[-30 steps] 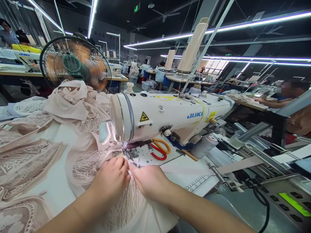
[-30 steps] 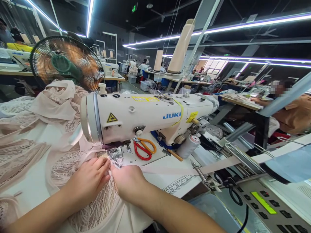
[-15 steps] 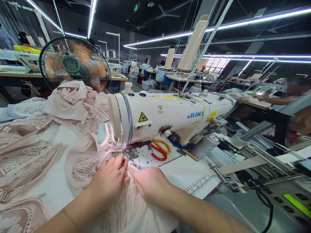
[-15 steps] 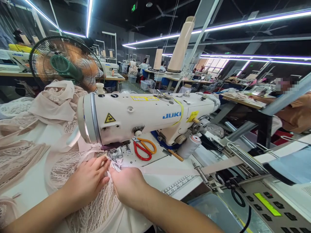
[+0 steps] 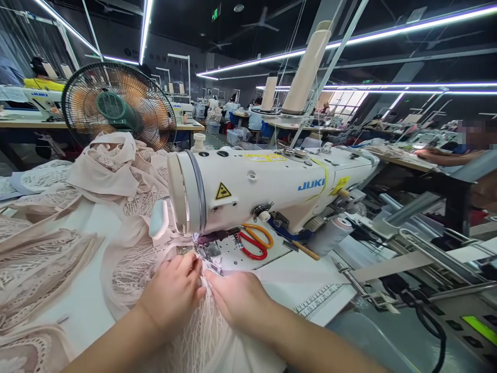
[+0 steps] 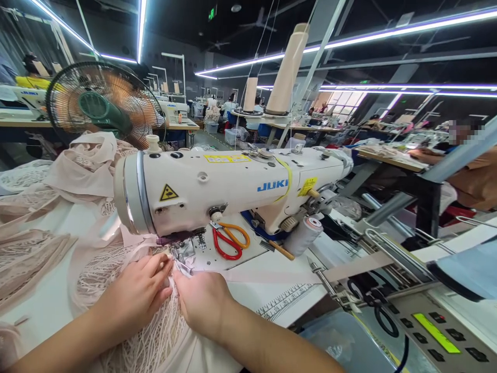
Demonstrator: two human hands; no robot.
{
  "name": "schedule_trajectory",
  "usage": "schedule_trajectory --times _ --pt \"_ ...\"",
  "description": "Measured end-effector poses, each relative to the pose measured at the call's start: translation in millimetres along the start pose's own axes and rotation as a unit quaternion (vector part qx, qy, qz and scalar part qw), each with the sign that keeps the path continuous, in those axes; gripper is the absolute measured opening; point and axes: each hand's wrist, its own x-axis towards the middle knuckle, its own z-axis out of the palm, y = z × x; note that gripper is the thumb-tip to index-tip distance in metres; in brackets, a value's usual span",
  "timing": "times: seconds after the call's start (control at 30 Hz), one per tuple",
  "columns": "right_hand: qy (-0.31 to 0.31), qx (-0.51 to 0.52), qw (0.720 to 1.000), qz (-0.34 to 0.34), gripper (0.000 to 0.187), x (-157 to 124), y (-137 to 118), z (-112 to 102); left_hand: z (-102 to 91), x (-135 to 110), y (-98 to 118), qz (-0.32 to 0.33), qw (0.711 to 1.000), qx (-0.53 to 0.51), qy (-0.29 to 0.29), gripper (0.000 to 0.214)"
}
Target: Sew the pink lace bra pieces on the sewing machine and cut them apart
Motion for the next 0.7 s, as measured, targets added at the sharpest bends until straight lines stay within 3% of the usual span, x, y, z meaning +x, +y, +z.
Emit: schedule_trajectory --times 0.37,0.7 --pt "-0.007 0.007 1.000 0.001 0.051 0.1 0.9 -3.0 2.6 -2.6 -7.5 0.034 0.999 0.011 0.016 0.040" --pt "0.002 0.029 1.000 0.008 0.046 0.2 2.3 2.9 -3.8 -1.2 -4.4 -0.019 0.998 0.032 -0.052 0.047"
